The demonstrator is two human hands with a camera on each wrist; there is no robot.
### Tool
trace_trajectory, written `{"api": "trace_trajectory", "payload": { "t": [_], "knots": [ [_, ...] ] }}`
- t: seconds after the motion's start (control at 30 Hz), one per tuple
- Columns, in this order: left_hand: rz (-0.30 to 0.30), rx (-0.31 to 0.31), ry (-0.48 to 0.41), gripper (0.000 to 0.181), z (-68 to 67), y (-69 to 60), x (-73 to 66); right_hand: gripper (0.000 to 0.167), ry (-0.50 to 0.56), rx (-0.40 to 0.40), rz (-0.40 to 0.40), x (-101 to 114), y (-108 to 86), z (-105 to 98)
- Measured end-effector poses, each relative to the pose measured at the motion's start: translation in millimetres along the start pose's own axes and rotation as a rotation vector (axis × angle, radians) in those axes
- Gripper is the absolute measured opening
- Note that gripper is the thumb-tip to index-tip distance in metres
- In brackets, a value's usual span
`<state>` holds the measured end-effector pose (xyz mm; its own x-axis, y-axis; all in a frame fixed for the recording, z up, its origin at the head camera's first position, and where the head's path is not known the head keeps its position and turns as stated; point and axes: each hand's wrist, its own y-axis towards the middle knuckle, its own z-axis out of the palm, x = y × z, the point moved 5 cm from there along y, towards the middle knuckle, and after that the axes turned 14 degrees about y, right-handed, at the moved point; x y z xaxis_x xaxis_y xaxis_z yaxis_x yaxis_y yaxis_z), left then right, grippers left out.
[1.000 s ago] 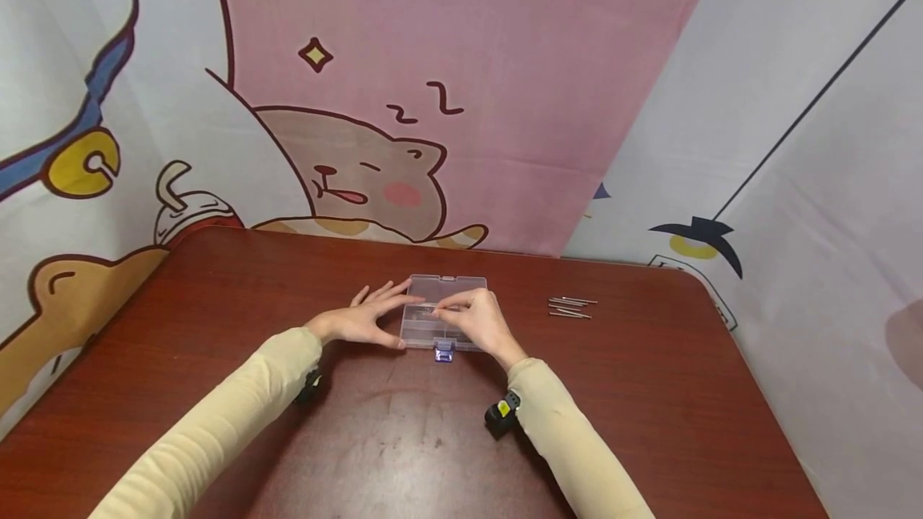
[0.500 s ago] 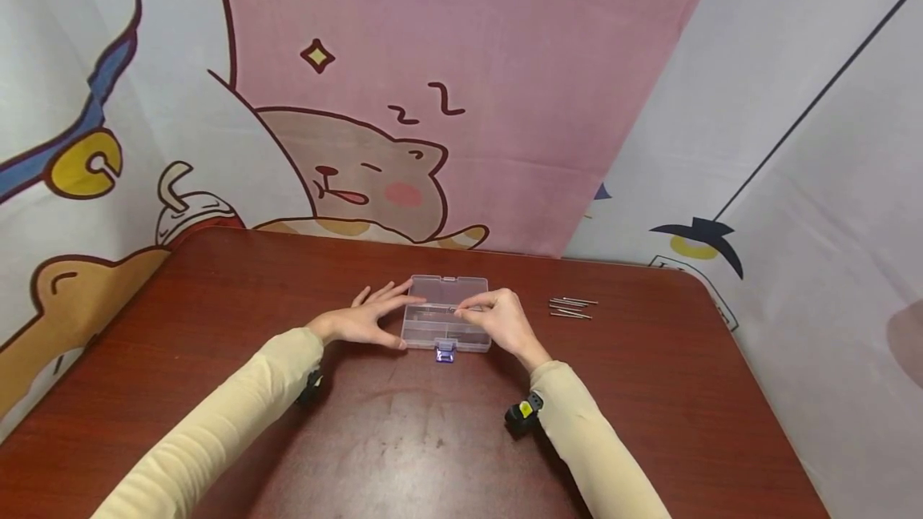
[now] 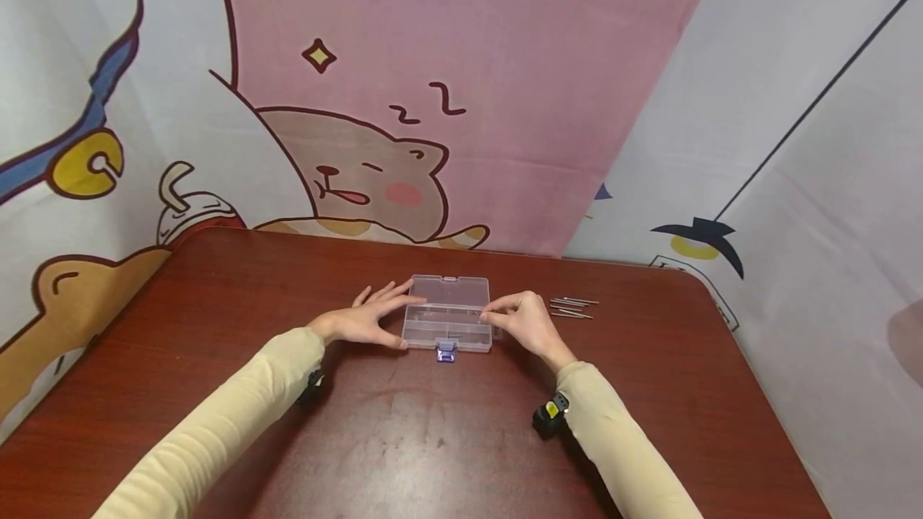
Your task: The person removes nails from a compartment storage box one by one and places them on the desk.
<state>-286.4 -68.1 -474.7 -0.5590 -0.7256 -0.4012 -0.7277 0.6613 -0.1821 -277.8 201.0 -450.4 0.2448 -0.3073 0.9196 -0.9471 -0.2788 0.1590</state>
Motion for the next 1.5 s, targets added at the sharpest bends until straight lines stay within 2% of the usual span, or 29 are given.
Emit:
{"api": "trace_trajectory", "payload": {
  "t": [0.37, 0.8, 0.93, 1.07, 1.5],
  "knots": [
    [-0.009, 0.007, 0.004, 0.081, 0.9, 0.0, 1.5, 0.006, -0.081, -0.037, -0.04, -13, -2.7, -29],
    [-0.006, 0.001, 0.003, 0.081, 0.6, 0.5, 0.8, 0.013, -0.117, -0.064, -0.007, -21, 2.8, -69],
    [-0.01, 0.003, 0.005, 0.081, 0.2, 0.4, 0.3, 0.014, -0.123, -0.049, 0.028, -27, 5.5, -81],
    [-0.008, 0.006, 0.006, 0.081, 0.1, 0.1, -0.3, 0.013, -0.177, -0.025, 0.043, -35, 9.0, -92],
    [-0.01, 0.015, 0.009, 0.081, -0.4, -0.9, -1.8, 0.012, -0.291, 0.051, 0.025, -48, 23.1, -116]
  ]
}}
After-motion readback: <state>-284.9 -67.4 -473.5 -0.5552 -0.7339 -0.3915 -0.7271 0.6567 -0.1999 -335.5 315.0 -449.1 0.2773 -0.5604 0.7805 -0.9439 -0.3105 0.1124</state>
